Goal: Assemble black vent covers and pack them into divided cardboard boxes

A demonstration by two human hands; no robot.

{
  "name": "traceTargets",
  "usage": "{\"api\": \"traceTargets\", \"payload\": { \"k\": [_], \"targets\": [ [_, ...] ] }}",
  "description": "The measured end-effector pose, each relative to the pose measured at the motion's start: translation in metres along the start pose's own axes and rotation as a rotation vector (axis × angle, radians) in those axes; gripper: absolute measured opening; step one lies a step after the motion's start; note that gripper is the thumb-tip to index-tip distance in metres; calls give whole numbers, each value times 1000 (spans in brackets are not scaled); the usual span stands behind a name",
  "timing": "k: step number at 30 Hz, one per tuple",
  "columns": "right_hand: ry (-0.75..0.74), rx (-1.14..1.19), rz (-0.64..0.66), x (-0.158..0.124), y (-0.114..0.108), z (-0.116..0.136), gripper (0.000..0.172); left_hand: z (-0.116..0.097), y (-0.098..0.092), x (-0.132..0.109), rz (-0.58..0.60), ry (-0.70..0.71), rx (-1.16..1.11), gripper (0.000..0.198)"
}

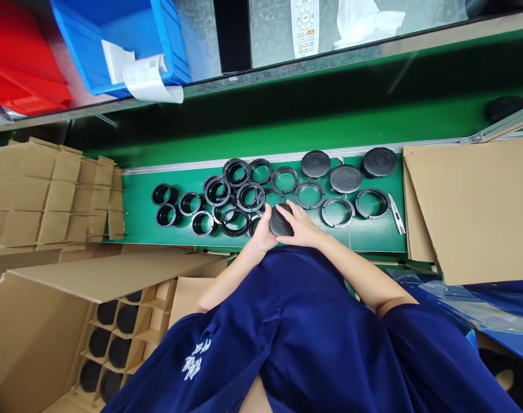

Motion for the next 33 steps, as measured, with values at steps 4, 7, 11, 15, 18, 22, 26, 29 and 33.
{"api": "traceTargets", "payload": {
  "k": [4, 7, 11, 15, 18, 22, 26, 29, 33],
  "targets": [
    [245, -148, -218, 16, -13, -53, 103, -5, -8, 7, -85, -34, 88, 78],
    [397, -326, -258, 27, -16, -93, 104, -10, -18, 7, -136, -23, 158, 77],
    [380, -444, -182, 30, -5, -112, 102, -11, -36, 2, -149, -23, 149, 70],
    [348, -471, -274, 34, -5, -103, 85, -10, -56, -4, -194, -33, 108, 61],
    [303, -477, -318, 43, -6, -100, 79, -10, -65, -7, -224, -59, 95, 56],
    [296, -429, -174, 50, 12, -106, 71, -11, -63, -2, -256, -55, 166, 49],
    [302, -421, -187, 49, 3, -112, 70, -20, -45, 32, -267, 47, 506, 40],
    [437, -458, -355, 40, -49, -139, 67, -41, -11, 79, -310, 310, 949, 30],
    [843, -456, -436, 0, -129, -209, 82, -62, 61, 146, -247, 596, 1654, 62]
  ]
}}
Point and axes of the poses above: each hand's wrist, its own x-axis towards the middle knuckle, its own y-axis out of the palm, z = x × y, the point moved 3 cm from there along x, towards the middle knuckle, and after that the axes turned 6 degrees about -y, right-handed, at the moved point
